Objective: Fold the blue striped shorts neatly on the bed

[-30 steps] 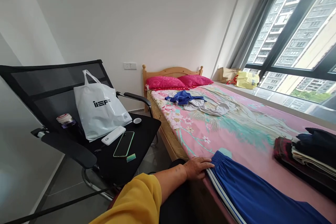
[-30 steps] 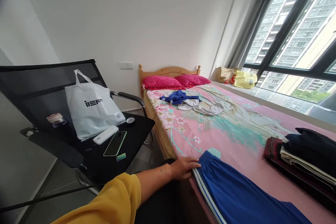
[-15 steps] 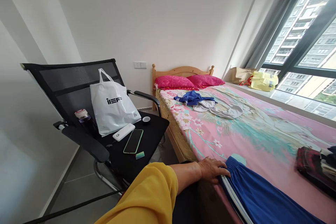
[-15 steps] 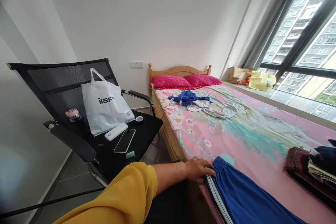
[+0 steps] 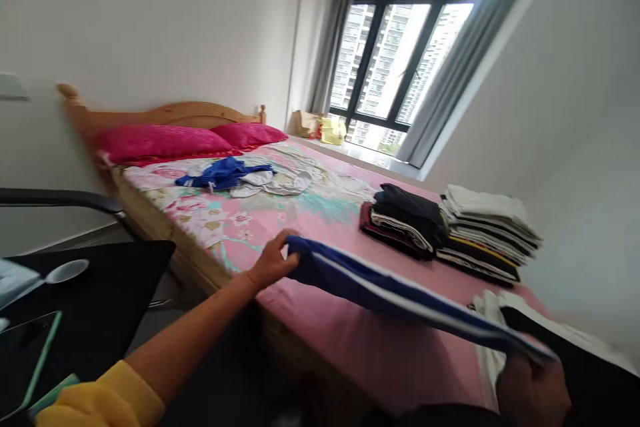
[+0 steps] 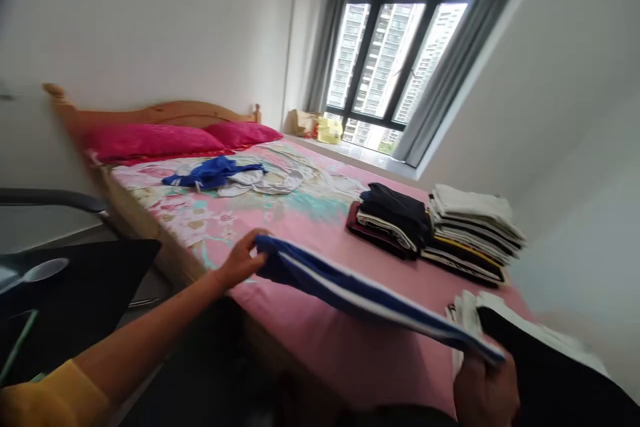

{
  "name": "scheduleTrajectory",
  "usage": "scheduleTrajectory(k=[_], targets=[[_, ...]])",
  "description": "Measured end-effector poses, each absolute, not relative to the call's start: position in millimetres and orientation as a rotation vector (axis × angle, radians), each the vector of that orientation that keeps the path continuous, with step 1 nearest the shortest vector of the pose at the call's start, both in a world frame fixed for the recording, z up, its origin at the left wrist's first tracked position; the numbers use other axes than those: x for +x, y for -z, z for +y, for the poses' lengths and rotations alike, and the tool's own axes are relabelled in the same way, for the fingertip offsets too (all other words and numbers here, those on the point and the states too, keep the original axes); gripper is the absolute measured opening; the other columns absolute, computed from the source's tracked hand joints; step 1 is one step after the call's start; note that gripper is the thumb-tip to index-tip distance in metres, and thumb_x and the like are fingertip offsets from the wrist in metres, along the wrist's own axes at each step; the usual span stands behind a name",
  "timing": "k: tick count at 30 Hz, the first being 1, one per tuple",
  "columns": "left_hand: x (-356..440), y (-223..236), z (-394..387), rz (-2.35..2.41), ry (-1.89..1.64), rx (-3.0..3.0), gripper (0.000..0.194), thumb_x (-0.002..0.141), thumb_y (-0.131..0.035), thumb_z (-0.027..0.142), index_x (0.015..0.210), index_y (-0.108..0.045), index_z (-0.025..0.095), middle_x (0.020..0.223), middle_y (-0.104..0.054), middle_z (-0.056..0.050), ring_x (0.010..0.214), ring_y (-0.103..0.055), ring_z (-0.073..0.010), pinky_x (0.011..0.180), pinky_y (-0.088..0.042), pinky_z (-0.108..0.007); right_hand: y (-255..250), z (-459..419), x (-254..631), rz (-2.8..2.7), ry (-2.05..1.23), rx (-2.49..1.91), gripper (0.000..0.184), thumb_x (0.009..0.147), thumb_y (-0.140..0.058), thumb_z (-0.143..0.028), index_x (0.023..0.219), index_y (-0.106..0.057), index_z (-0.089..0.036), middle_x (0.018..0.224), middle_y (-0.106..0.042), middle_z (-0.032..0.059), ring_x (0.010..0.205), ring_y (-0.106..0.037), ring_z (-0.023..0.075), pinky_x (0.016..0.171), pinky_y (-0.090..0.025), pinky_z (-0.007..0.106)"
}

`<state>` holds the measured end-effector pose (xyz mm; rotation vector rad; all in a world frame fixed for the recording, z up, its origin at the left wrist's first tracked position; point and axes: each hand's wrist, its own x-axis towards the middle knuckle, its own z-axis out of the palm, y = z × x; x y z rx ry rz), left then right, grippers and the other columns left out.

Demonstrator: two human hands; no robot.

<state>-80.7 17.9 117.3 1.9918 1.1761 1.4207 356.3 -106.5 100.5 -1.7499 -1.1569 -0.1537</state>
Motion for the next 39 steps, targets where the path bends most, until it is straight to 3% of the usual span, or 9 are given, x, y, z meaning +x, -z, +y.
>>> scheduleTrajectory(k=[4,7,10,13,21,26,29,32,39], targets=[[-66.2,-155.3,53.7,1.220,-1.347,1.800,0.046,0.081,-0.043,0.039,0.122,-0.040,0.018,0.099,-0.060,-0.002,0.084,-0.059,-0.0160,0.074,-0.050,-0.031,-122.4,-61.1,358.5,-1.171,0.150,-1.732,0.041,0.082,-0.037,-0.057,0.089,-0.056,-0.020,0.074,-0.056,0.0056,0.070,-0.054,0.0244,0.063,-0.040,0.036],[-64.5,-140.4,88.3,1.477,-1.094,1.841,0.054,0.084,-0.041,0.043,0.130,-0.035,0.017,0.098,-0.063,-0.003,0.080,-0.062,-0.0162,0.073,-0.050,-0.030,-112.6,-18.7,363.3,-1.362,-0.049,-1.742,0.045,0.081,-0.035,-0.057,0.091,-0.057,-0.018,0.079,-0.060,0.0066,0.073,-0.056,0.0228,0.067,-0.041,0.034],[-66.9,-101.5,106.8,1.786,-0.923,1.859,0.052,0.078,-0.049,0.036,0.123,-0.046,0.010,0.089,-0.065,-0.008,0.083,-0.063,-0.0224,0.078,-0.049,-0.036,-76.1,9.4,374.8,-1.344,-0.197,-1.927,0.041,0.080,-0.038,-0.048,0.096,-0.058,-0.017,0.081,-0.062,0.0095,0.075,-0.059,0.0238,0.071,-0.043,0.035],[-69.2,-64.0,102.9,1.850,-0.941,1.909,0.038,0.076,-0.047,0.027,0.110,-0.056,0.012,0.101,-0.064,-0.011,0.102,-0.057,-0.0268,0.092,-0.043,-0.041,-41.1,15.8,380.8,-1.306,-0.195,-1.954,0.041,0.079,-0.038,-0.041,0.100,-0.058,-0.012,0.088,-0.063,0.0147,0.082,-0.059,0.0262,0.075,-0.044,0.038],[-14.8,-45.6,82.2,1.284,-0.891,2.596,0.036,0.086,-0.034,0.019,0.101,-0.066,0.023,0.113,-0.064,-0.003,0.113,-0.052,-0.0181,0.103,-0.034,-0.033,-45.7,7.0,306.5,-1.792,-0.230,-1.543,0.039,0.091,-0.030,-0.039,0.110,-0.058,-0.020,0.112,-0.060,0.0082,0.106,-0.053,0.0204,0.096,-0.039,0.035],[6.1,-32.3,85.6,1.500,-0.336,2.691,0.056,0.083,-0.047,0.049,0.135,-0.043,0.027,0.145,-0.035,-0.006,0.135,-0.023,-0.0316,0.107,-0.004,-0.059,-20.9,7.5,313.6,-2.319,-0.281,-1.745,0.053,0.092,-0.031,-0.051,0.138,-0.037,-0.025,0.144,-0.033,0.0045,0.135,-0.020,0.0229,0.111,-0.005,0.049],[-1.6,-18.0,88.6,1.583,-0.175,2.651,0.066,0.081,-0.043,0.060,0.140,-0.032,0.031,0.150,-0.024,-0.005,0.137,-0.016,-0.0319,0.105,0.005,-0.060,2.7,6.4,359.6,-2.012,-0.303,-2.265,0.062,0.091,-0.026,-0.055,0.144,-0.020,-0.022,0.150,-0.015,0.0051,0.137,-0.008,0.0244,0.108,-0.004,0.057],[-6.2,-12.2,91.1,1.602,-0.155,2.670,0.067,0.082,-0.041,0.060,0.141,-0.030,0.031,0.150,-0.021,-0.005,0.138,-0.013,-0.0313,0.105,0.008,-0.059,7.0,6.9,387.0,-1.784,-0.301,-2.431,0.061,0.092,-0.024,-0.050,0.144,-0.023,-0.017,0.148,-0.020,0.0086,0.137,-0.013,0.0268,0.106,-0.011,0.058],[12.5,-23.6,82.9,1.578,-0.171,2.744,0.061,0.084,-0.043,0.049,0.140,-0.034,0.025,0.149,-0.024,-0.008,0.138,-0.014,-0.0291,0.104,0.012,-0.059,-20.2,17.9,323.0,-2.033,-0.093,-1.917,0.049,0.093,-0.025,-0.036,0.138,-0.037,-0.017,0.144,-0.033,0.0057,0.135,-0.019,0.0187,0.111,-0.013,0.038]])
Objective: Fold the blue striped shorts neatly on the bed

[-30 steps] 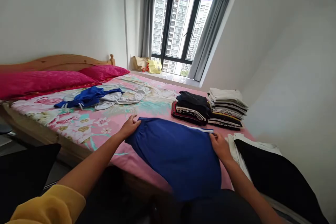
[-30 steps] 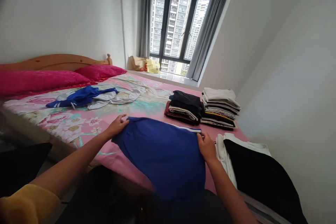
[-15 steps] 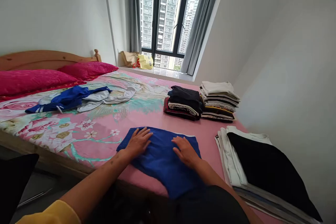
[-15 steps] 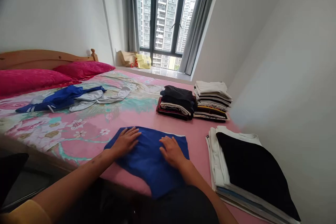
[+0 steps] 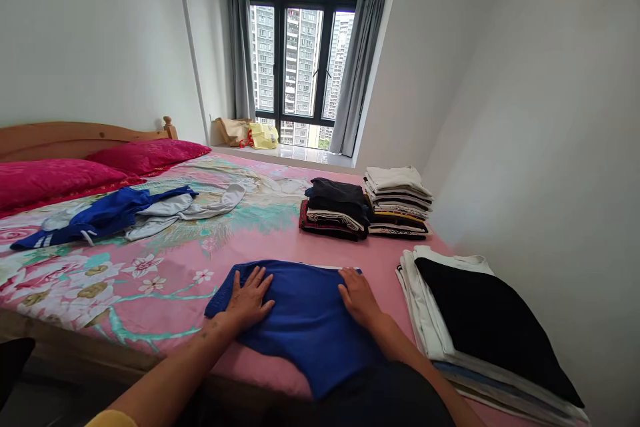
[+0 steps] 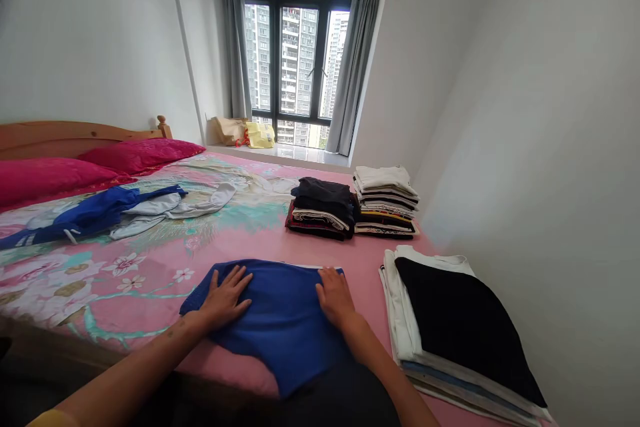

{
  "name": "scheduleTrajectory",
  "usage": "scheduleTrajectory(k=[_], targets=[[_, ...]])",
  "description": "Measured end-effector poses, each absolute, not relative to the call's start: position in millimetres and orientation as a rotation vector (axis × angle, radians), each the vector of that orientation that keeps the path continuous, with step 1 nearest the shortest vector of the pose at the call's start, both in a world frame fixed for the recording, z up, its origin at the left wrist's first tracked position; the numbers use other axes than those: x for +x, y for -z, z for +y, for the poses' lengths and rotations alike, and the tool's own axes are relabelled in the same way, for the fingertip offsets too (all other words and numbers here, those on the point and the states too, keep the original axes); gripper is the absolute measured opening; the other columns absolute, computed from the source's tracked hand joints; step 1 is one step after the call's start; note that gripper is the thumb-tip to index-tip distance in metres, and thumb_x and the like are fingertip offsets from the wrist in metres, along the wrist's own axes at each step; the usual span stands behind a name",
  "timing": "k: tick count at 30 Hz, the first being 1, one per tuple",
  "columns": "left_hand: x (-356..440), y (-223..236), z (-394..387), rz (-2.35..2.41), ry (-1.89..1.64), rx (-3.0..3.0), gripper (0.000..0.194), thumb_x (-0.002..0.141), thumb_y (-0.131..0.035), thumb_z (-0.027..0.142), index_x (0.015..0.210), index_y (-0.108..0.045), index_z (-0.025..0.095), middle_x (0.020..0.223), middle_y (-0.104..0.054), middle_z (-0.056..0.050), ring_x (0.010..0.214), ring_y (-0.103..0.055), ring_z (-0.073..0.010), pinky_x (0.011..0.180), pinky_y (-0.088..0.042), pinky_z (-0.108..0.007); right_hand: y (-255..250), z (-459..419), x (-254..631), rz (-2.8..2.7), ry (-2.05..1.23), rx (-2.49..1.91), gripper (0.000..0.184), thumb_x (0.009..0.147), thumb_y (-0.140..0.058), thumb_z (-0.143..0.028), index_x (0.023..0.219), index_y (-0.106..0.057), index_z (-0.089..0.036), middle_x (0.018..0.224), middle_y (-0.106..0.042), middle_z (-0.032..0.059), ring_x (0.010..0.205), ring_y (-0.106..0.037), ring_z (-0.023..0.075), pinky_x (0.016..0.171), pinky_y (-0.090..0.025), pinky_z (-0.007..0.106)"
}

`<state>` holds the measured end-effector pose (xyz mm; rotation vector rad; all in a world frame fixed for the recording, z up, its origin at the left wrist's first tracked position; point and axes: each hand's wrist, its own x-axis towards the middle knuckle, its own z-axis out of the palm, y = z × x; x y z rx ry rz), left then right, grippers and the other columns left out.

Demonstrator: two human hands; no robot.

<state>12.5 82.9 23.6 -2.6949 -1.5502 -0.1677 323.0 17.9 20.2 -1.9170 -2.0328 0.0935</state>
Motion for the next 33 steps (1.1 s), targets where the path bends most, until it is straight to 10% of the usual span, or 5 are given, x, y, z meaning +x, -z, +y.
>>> scheduleTrajectory(k=[23,33], targets=[[43.4,-8.9,50.3,-1.552,0.252,-2.823,0.070,0.083,-0.034,0.066,0.142,-0.027,0.030,0.151,-0.019,-0.005,0.138,-0.014,-0.0283,0.107,0.006,-0.058,13.0,-24.4,318.8,-2.259,-0.195,-2.023,0.075,0.085,-0.025,-0.070,0.145,-0.017,-0.027,0.151,-0.010,0.0022,0.138,-0.005,0.0240,0.110,-0.002,0.053],[53.2,-14.7,23.3,-1.661,0.352,-2.692,0.055,0.088,-0.041,0.041,0.139,-0.035,0.021,0.149,-0.024,-0.011,0.137,-0.019,-0.0289,0.107,-0.002,-0.061,39.9,-56.9,359.9,-1.902,-0.004,-2.353,0.073,0.086,-0.024,-0.064,0.144,-0.023,-0.019,0.149,-0.020,0.0023,0.136,-0.016,0.0230,0.109,-0.013,0.051]])
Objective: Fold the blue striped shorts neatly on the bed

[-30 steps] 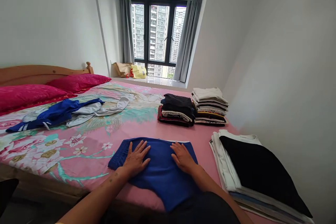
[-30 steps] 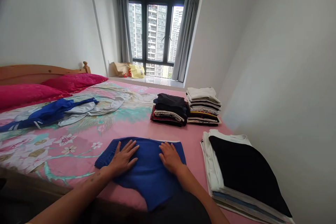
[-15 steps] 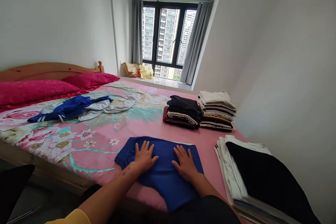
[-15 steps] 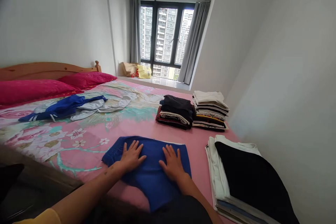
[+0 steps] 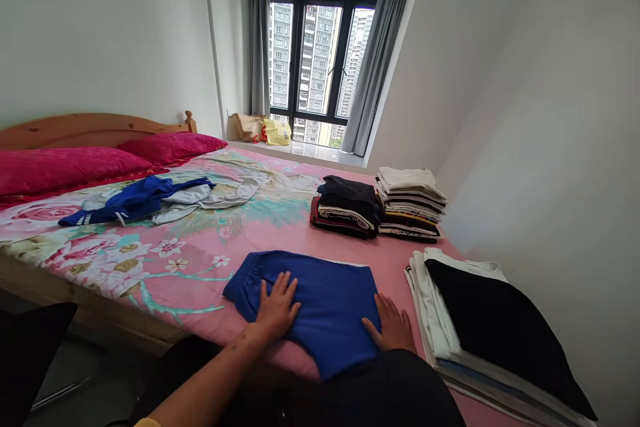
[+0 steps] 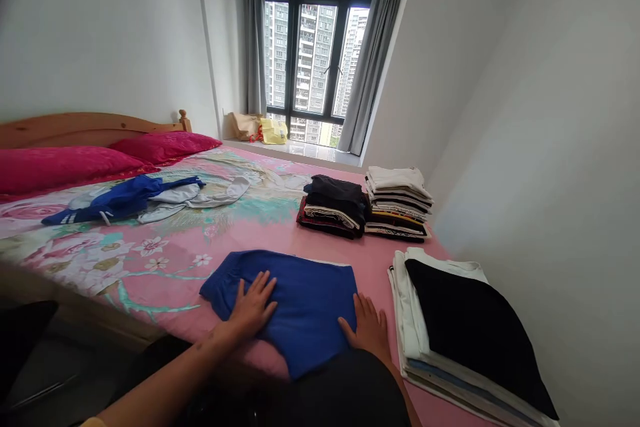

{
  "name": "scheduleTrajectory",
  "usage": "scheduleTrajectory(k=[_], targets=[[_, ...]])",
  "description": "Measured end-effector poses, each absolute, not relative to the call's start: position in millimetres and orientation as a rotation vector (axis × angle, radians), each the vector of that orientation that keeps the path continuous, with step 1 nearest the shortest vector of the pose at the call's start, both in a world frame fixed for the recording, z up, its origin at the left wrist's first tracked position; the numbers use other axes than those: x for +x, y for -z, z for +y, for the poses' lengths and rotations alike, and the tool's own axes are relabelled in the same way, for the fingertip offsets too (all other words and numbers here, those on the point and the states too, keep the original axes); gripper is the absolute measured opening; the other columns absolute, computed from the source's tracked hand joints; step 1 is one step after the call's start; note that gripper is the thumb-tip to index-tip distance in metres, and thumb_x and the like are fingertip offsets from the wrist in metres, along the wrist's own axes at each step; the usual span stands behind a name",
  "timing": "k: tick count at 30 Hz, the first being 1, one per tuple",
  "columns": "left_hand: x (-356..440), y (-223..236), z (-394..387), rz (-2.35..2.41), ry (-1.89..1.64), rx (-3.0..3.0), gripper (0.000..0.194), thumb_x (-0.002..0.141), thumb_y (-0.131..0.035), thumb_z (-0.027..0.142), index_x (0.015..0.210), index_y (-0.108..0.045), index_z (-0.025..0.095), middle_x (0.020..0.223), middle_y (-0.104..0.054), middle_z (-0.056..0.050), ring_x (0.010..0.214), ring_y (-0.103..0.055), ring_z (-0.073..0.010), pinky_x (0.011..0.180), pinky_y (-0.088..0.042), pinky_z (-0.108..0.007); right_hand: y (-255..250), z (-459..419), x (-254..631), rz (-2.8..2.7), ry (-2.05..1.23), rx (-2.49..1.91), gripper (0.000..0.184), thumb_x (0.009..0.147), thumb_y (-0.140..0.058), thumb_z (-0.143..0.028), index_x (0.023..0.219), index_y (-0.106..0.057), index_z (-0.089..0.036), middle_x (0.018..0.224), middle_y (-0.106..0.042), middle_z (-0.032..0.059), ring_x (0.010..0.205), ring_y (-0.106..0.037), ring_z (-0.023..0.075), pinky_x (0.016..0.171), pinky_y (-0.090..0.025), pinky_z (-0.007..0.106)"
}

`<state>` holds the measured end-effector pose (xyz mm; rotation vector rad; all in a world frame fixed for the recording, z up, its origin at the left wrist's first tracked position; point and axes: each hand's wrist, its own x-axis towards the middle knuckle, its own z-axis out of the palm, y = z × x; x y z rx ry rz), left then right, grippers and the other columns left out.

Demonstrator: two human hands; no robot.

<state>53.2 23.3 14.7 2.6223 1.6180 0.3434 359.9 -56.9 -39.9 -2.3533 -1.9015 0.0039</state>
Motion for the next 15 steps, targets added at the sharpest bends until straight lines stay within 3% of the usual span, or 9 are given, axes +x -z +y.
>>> scheduleTrajectory(k=[6,10,15], targets=[[115.0,-6.8,-36.5,1.049,-0.454,2.714,0.057,0.087,-0.041,0.052,0.139,-0.032,0.031,0.149,-0.025,-0.007,0.137,-0.020,-0.0285,0.107,-0.001,-0.063,44.7,-56.5,359.3,-1.879,0.032,-2.346,0.071,0.086,-0.026,-0.062,0.143,-0.025,-0.020,0.147,-0.023,0.0017,0.135,-0.019,0.0221,0.108,-0.016,0.050],[116.7,3.0,-55.6,1.023,-0.445,2.622,0.057,0.088,-0.038,0.053,0.140,-0.030,0.031,0.149,-0.027,-0.006,0.137,-0.021,-0.0265,0.109,-0.005,-0.059,44.5,-57.4,360.9,-1.872,0.001,-2.348,0.072,0.085,-0.026,-0.064,0.143,-0.025,-0.021,0.147,-0.024,0.0013,0.135,-0.019,0.0217,0.108,-0.016,0.050],[52.9,-2.1,-25.3,1.368,-0.403,2.570,0.060,0.082,-0.047,0.058,0.135,-0.040,0.033,0.145,-0.034,-0.004,0.134,-0.027,-0.0299,0.107,0.006,-0.061,46.8,-55.3,363.0,-1.865,-0.038,-2.343,0.075,0.084,-0.027,-0.067,0.144,-0.023,-0.022,0.147,-0.024,0.0011,0.136,-0.017,0.0223,0.109,-0.016,0.051]])
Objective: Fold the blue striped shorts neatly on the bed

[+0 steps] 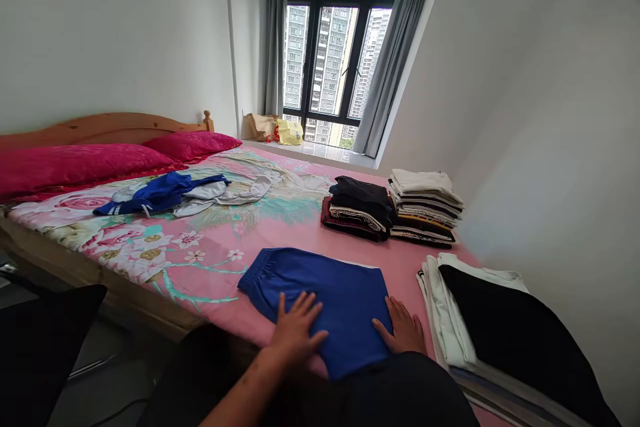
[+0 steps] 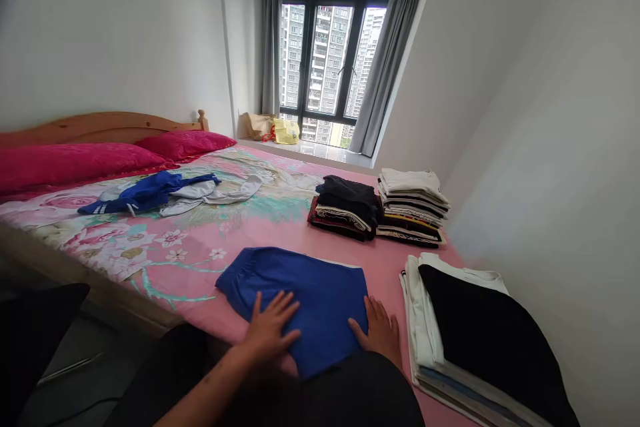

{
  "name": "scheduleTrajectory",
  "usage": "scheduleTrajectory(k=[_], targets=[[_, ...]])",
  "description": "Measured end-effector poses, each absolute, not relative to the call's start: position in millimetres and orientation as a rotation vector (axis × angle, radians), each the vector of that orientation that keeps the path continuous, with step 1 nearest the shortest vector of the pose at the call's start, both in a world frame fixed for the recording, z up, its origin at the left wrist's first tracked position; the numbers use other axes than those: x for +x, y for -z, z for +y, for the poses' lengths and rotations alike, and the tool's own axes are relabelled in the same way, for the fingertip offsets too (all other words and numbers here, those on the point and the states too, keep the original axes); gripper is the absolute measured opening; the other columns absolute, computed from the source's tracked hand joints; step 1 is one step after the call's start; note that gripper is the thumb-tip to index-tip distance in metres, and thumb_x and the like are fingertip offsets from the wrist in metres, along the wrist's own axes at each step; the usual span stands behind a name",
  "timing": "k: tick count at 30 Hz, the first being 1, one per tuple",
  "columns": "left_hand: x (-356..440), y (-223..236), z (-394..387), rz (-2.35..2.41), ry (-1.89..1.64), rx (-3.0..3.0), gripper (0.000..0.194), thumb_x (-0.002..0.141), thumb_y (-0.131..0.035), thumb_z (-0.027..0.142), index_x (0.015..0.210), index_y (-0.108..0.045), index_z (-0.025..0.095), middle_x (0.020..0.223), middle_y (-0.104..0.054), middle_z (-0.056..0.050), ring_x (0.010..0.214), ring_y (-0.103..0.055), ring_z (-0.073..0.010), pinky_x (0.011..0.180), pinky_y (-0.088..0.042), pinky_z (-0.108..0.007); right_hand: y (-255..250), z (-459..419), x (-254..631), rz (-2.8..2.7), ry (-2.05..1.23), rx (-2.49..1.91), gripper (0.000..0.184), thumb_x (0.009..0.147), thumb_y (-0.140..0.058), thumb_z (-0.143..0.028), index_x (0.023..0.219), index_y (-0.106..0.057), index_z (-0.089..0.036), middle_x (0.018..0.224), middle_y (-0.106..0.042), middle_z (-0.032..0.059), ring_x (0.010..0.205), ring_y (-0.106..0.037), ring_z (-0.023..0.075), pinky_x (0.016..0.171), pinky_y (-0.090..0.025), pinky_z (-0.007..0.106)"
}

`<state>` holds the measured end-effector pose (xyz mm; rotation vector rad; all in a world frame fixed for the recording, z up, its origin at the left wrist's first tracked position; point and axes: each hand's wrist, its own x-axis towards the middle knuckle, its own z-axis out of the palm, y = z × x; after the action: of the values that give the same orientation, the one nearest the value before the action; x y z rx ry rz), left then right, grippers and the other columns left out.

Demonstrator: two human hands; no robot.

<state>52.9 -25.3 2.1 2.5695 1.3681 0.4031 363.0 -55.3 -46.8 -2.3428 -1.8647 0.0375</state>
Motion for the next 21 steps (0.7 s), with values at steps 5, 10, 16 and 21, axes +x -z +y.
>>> scheduleTrajectory(k=[5,10,16,21], targets=[[-14.1,5.0,-0.5,1.915,-0.528,2.465,0.047,0.088,-0.041,0.042,0.134,-0.041,0.031,0.143,-0.038,-0.002,0.133,-0.031,-0.0260,0.107,0.009,-0.058,48.0,-54.1,363.6,-1.848,-0.047,-2.346,0.074,0.083,-0.027,-0.067,0.143,-0.024,-0.024,0.147,-0.025,0.0012,0.136,-0.017,0.0228,0.109,-0.016,0.050],[-17.8,13.9,-6.5,2.000,-0.594,2.442,0.046,0.087,-0.040,0.033,0.132,-0.045,0.029,0.143,-0.038,-0.002,0.132,-0.033,-0.0251,0.106,0.012,-0.058,47.8,-55.4,362.8,-1.833,-0.024,-2.331,0.074,0.084,-0.026,-0.067,0.143,-0.025,-0.024,0.147,-0.025,0.0009,0.135,-0.018,0.0213,0.109,-0.016,0.050],[44.3,-17.3,-14.6,1.631,-0.636,2.407,0.036,0.085,-0.042,0.028,0.118,-0.058,0.027,0.130,-0.054,-0.005,0.126,-0.042,-0.0263,0.110,-0.005,-0.059,53.0,-53.0,364.4,-1.843,-0.022,-2.343,0.074,0.083,-0.026,-0.068,0.143,-0.025,-0.024,0.147,-0.024,0.0010,0.136,-0.017,0.0222,0.109,-0.016,0.050],[119.2,-24.1,-17.2,1.124,-0.500,2.481,0.045,0.085,-0.048,0.042,0.128,-0.049,0.029,0.140,-0.044,-0.006,0.132,-0.031,-0.0267,0.108,-0.015,-0.059,49.5,-53.9,361.6,-1.844,0.017,-2.380,0.073,0.083,-0.028,-0.065,0.143,-0.026,-0.023,0.147,-0.025,0.0004,0.135,-0.018,0.0217,0.109,-0.018,0.049]])
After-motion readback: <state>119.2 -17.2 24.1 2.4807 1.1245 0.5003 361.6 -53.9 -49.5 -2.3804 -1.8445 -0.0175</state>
